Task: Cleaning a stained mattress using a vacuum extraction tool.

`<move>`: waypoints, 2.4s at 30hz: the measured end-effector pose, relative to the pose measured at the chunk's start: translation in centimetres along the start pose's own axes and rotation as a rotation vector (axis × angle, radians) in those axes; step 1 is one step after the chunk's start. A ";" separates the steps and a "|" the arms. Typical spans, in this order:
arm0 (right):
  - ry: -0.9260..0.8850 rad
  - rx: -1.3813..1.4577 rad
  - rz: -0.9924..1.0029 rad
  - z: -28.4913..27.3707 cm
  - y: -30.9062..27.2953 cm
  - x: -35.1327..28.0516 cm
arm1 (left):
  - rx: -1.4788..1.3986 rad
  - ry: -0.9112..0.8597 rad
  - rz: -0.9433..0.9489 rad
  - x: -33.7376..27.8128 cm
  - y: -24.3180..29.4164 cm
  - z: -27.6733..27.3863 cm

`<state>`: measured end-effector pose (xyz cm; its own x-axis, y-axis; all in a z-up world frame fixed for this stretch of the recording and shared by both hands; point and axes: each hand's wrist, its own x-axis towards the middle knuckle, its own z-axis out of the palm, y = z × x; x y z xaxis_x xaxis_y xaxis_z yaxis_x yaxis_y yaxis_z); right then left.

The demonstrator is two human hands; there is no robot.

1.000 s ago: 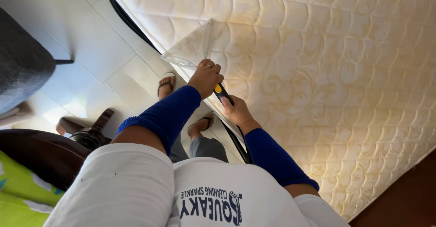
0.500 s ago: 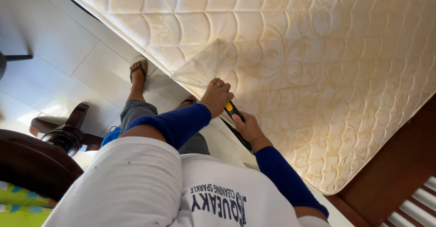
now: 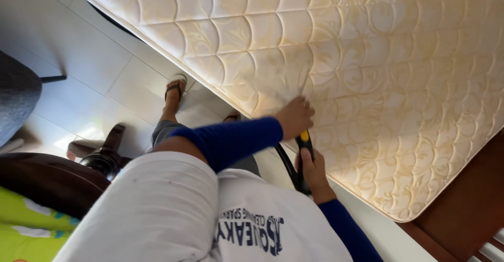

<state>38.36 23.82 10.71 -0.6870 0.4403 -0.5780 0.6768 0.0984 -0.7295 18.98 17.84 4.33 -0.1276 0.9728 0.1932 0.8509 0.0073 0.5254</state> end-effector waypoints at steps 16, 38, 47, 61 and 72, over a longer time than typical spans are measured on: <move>0.171 0.260 -0.016 25.4 -16.5 20.2 | 0.419 -0.416 0.046 -7.0 -30.0 -12.0; 0.249 0.359 0.195 37.7 -8.9 1.5 | 0.004 -0.626 0.113 -24.2 -17.4 -12.7; 0.298 0.274 0.024 39.3 -17.9 4.4 | 0.010 -0.362 0.173 -26.9 -24.4 -19.0; 0.155 0.015 0.107 49.1 -25.4 14.0 | -0.031 -0.276 -0.002 -35.7 -39.4 -23.5; 0.413 0.050 0.232 46.8 -19.2 3.9 | -0.264 -0.392 0.203 -32.2 -28.1 -20.6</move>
<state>10.24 -18.10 5.35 -0.3498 0.7643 -0.5417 0.7794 -0.0834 -0.6209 -11.33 -18.41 0.41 0.2708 0.9625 0.0144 0.6742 -0.2003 0.7109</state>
